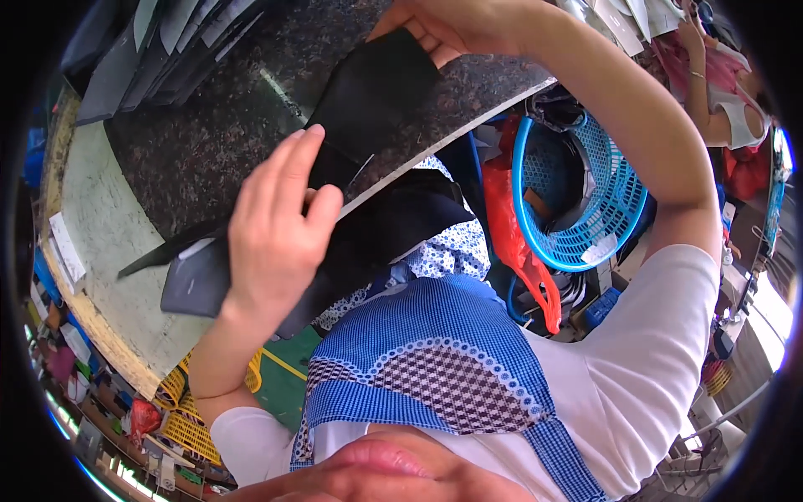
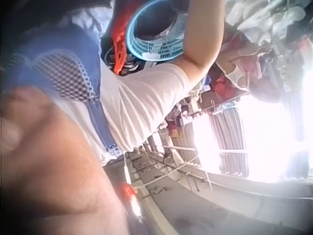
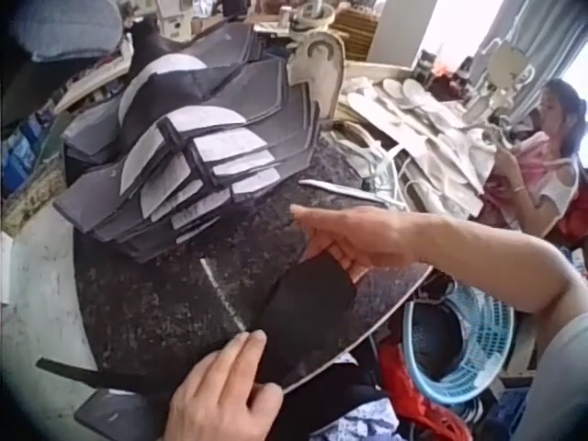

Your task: The recorder is applying white reinforcement or adhesive strips to black shoe upper components at a manufacturing workbench.

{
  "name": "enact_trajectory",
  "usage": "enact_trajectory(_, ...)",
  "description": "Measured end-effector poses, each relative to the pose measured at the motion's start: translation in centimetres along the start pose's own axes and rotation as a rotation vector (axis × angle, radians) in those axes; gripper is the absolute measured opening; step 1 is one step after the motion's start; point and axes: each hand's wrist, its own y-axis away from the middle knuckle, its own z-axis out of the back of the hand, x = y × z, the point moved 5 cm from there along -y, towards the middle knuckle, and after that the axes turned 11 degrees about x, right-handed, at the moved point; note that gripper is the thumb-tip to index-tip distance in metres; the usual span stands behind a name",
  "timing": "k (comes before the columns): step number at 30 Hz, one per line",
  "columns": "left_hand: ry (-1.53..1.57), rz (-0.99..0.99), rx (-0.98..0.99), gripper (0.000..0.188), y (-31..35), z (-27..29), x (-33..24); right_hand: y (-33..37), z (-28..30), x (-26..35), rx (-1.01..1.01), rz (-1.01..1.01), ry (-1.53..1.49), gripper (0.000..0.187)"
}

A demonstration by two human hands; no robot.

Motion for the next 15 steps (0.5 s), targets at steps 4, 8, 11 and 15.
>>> enact_trajectory(4,-0.148,0.043,0.156,0.002,-0.9,-0.9,-2.2,-3.0,2.6,-0.4,-0.024,0.389,0.918,0.033)
enact_trajectory(8,-0.317,0.063,0.368,0.014,-1.5,-1.7,-3.1,-1.6,-0.3,-0.4,-0.361,0.801,1.266,0.026)
enact_trajectory(11,-0.385,0.07,0.388,0.012,-1.6,-1.2,-2.8,0.5,-3.8,-1.9,-0.489,1.166,1.696,0.022)
enact_trajectory(15,-0.534,0.186,0.283,0.012,0.8,-0.6,-3.1,1.6,-2.5,-6.1,-0.326,1.414,1.749,0.036)
